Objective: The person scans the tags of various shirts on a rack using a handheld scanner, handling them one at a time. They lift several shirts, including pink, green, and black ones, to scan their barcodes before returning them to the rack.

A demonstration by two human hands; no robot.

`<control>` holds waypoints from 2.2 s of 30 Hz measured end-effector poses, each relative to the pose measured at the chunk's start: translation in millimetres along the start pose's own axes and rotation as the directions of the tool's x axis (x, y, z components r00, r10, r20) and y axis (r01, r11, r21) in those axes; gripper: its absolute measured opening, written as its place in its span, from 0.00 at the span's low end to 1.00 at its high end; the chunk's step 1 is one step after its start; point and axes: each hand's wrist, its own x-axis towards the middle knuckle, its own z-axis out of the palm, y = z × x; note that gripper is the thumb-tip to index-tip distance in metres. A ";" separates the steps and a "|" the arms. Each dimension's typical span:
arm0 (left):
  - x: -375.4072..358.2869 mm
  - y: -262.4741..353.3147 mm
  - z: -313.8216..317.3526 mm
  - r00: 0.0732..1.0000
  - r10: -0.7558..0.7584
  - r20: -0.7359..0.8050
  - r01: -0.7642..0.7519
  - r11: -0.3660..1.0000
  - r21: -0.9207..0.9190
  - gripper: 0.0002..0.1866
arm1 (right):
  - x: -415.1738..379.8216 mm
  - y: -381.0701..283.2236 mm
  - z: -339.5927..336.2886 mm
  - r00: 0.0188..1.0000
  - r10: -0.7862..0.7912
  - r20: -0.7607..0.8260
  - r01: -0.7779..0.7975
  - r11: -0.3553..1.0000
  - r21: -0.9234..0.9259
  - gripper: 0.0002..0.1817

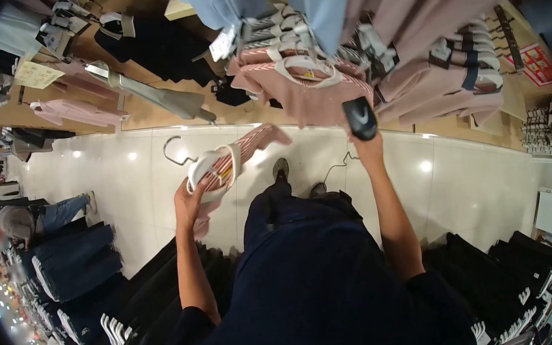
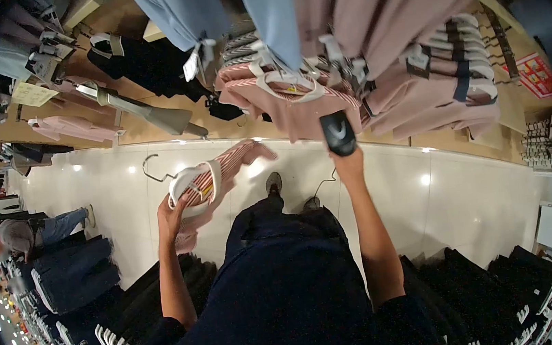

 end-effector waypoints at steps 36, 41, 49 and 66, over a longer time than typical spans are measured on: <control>-91.0 183.4 147.8 0.858 0.245 0.451 -0.224 0.969 -0.101 0.17 | -125.1 -110.5 -43.1 0.921 -0.265 0.286 0.139 0.909 0.394 0.15; -103.3 203.4 143.3 0.810 0.086 0.580 0.175 0.909 -0.378 0.18 | -114.0 -106.6 -33.1 0.918 -0.142 0.369 -0.062 0.869 0.490 0.08; -69.9 165.8 148.2 0.891 -0.019 0.453 0.230 0.880 -0.415 0.17 | -127.6 -127.1 -38.1 0.939 -0.033 0.342 -0.077 0.950 0.304 0.09; -48.5 139.7 144.0 0.976 0.145 0.160 -0.115 0.976 -0.187 0.19 | -127.7 -85.8 -26.5 0.886 0.024 0.463 -0.251 0.864 0.436 0.09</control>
